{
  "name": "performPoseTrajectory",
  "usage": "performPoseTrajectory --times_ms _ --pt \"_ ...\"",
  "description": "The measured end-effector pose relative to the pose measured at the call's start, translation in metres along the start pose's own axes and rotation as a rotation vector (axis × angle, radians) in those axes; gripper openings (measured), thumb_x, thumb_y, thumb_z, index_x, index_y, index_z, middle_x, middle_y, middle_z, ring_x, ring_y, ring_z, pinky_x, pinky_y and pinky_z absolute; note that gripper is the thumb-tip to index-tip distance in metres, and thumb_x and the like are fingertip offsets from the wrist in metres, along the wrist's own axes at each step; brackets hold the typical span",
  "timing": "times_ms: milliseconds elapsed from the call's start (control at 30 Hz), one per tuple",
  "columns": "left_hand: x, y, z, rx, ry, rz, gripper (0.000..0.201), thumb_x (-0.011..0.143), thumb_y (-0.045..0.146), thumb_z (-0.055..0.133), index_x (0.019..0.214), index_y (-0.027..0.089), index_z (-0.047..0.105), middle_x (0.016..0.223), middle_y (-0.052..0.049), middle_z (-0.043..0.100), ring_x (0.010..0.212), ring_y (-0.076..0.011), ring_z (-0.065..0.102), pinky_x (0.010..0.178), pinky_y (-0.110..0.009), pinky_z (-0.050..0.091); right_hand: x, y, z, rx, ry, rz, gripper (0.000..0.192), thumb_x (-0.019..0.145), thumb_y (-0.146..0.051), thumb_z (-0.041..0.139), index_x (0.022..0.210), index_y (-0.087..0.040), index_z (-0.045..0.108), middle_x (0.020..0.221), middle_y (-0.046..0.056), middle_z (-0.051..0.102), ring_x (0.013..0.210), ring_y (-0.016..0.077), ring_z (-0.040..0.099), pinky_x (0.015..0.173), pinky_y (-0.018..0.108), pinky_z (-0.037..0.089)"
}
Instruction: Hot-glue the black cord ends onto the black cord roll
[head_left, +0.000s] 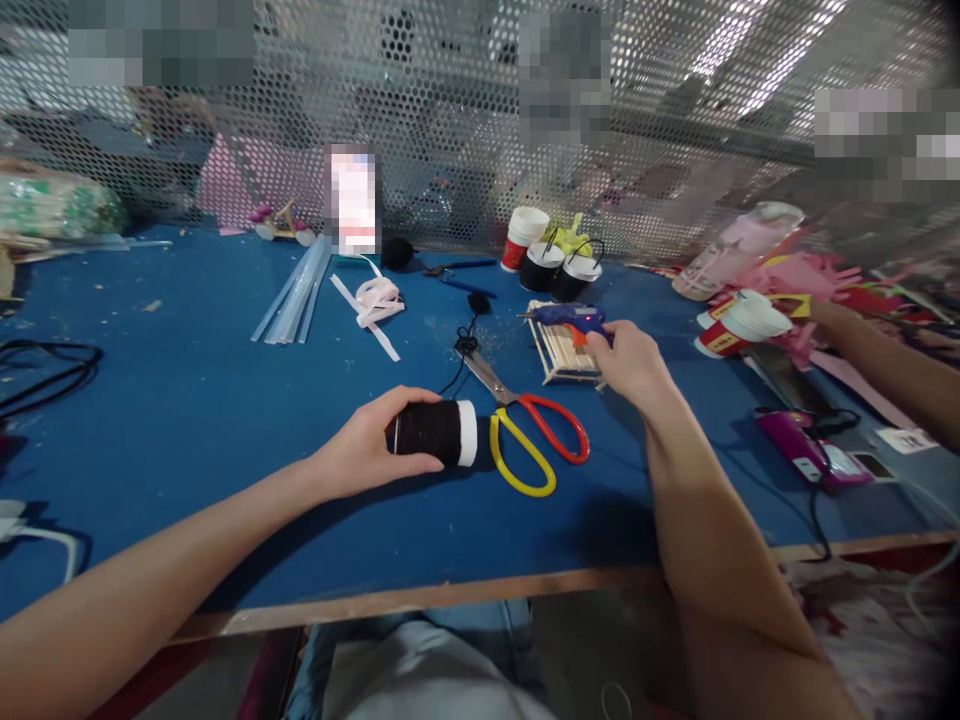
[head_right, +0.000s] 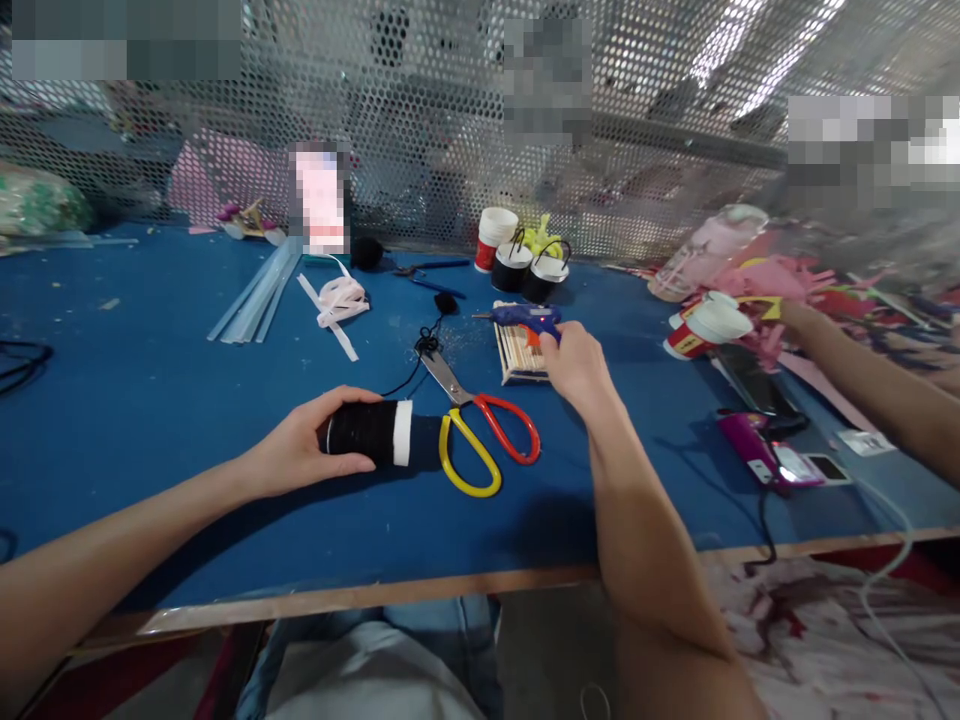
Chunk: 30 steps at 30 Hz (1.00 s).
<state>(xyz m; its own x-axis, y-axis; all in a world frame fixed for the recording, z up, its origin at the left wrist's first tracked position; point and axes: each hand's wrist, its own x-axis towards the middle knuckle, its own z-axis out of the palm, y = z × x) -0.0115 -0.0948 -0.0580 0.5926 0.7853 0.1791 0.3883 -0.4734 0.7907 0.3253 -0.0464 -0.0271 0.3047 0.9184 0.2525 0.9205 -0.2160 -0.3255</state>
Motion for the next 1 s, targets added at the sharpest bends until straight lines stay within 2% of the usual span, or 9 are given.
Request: performPoseTrajectory --times_ms 100,200,267,300,467,567,667,767,1000 --pt "0.001 -0.002 0.0 0.005 0.018 0.015 0.057 0.069 0.041 0.071 0.117 0.02 0.048 0.109 -0.008 0.059 0.093 -0.0222 0.06 0.077 -0.033 0.05 -0.013 -0.009 -0.011 0.369 0.002 0.032 0.036 0.078 -0.031 0.054 0.107 -0.011 0.057 0.092 0.015 0.066 0.081 0.0235 0.063 0.069 0.036 0.049" --pt "0.001 -0.004 -0.001 0.003 0.057 0.045 0.058 0.068 0.041 0.071 0.117 0.02 0.047 0.111 -0.008 0.058 0.096 -0.0222 0.059 0.08 -0.033 0.049 -0.034 -0.024 -0.026 0.681 -0.19 -0.078 0.028 0.07 -0.034 0.065 0.092 -0.017 0.062 0.081 0.006 0.066 0.068 0.017 0.061 0.062 0.03 0.049" --pt "0.002 -0.006 -0.003 0.009 0.08 0.054 0.058 0.069 0.04 0.071 0.117 0.019 0.047 0.112 -0.008 0.058 0.096 -0.0219 0.058 0.081 -0.032 0.048 -0.049 -0.036 -0.035 0.685 -0.331 -0.119 0.022 0.071 -0.037 0.065 0.082 -0.018 0.064 0.065 0.002 0.062 0.059 0.0142 0.057 0.056 0.027 0.047" --pt "0.002 -0.006 -0.003 0.015 0.088 0.054 0.058 0.069 0.04 0.071 0.117 0.019 0.047 0.112 -0.008 0.058 0.096 -0.0219 0.058 0.08 -0.032 0.048 -0.056 -0.041 -0.038 0.683 -0.352 -0.145 0.021 0.072 -0.037 0.064 0.081 -0.018 0.064 0.064 0.001 0.061 0.057 0.0134 0.055 0.055 0.027 0.046" --pt "0.005 -0.005 -0.009 -0.003 0.108 0.01 0.057 0.07 0.041 0.07 0.117 0.018 0.048 0.109 -0.007 0.058 0.095 -0.0198 0.058 0.077 -0.028 0.048 -0.083 -0.064 -0.039 0.61 -0.455 -0.237 0.023 0.072 -0.038 0.064 0.086 -0.02 0.066 0.078 0.002 0.068 0.066 0.0166 0.061 0.059 0.028 0.05" --pt "0.006 -0.006 -0.012 -0.005 0.106 -0.04 0.054 0.071 0.041 0.069 0.115 0.017 0.049 0.103 -0.006 0.06 0.087 -0.0178 0.059 0.072 -0.026 0.048 -0.093 -0.068 -0.034 0.569 -0.467 -0.204 0.019 0.07 -0.038 0.065 0.075 -0.02 0.065 0.068 0.001 0.067 0.066 0.0186 0.062 0.057 0.028 0.051" --pt "0.007 -0.007 -0.013 0.021 0.114 -0.049 0.055 0.071 0.042 0.069 0.116 0.017 0.049 0.105 -0.006 0.06 0.088 -0.0183 0.059 0.074 -0.028 0.048 -0.099 -0.066 -0.03 0.529 -0.452 -0.205 0.021 0.07 -0.04 0.065 0.077 -0.02 0.064 0.068 0.001 0.066 0.069 0.0202 0.063 0.058 0.028 0.051" --pt "0.007 -0.009 -0.014 0.048 0.117 -0.048 0.055 0.071 0.043 0.068 0.116 0.017 0.049 0.108 -0.007 0.06 0.092 -0.0195 0.059 0.078 -0.03 0.048 -0.101 -0.063 -0.03 0.461 -0.432 -0.247 0.023 0.069 -0.04 0.066 0.081 -0.02 0.064 0.071 0.001 0.067 0.07 0.0199 0.062 0.059 0.029 0.05" --pt "0.008 -0.007 -0.015 0.048 0.093 -0.076 0.053 0.071 0.043 0.067 0.114 0.017 0.05 0.102 -0.005 0.062 0.087 -0.0182 0.06 0.075 -0.029 0.048 -0.101 -0.074 -0.039 0.361 -0.405 -0.388 0.017 0.073 -0.035 0.06 0.066 -0.02 0.06 0.059 0.0 0.058 0.052 0.0131 0.05 0.048 0.026 0.043"
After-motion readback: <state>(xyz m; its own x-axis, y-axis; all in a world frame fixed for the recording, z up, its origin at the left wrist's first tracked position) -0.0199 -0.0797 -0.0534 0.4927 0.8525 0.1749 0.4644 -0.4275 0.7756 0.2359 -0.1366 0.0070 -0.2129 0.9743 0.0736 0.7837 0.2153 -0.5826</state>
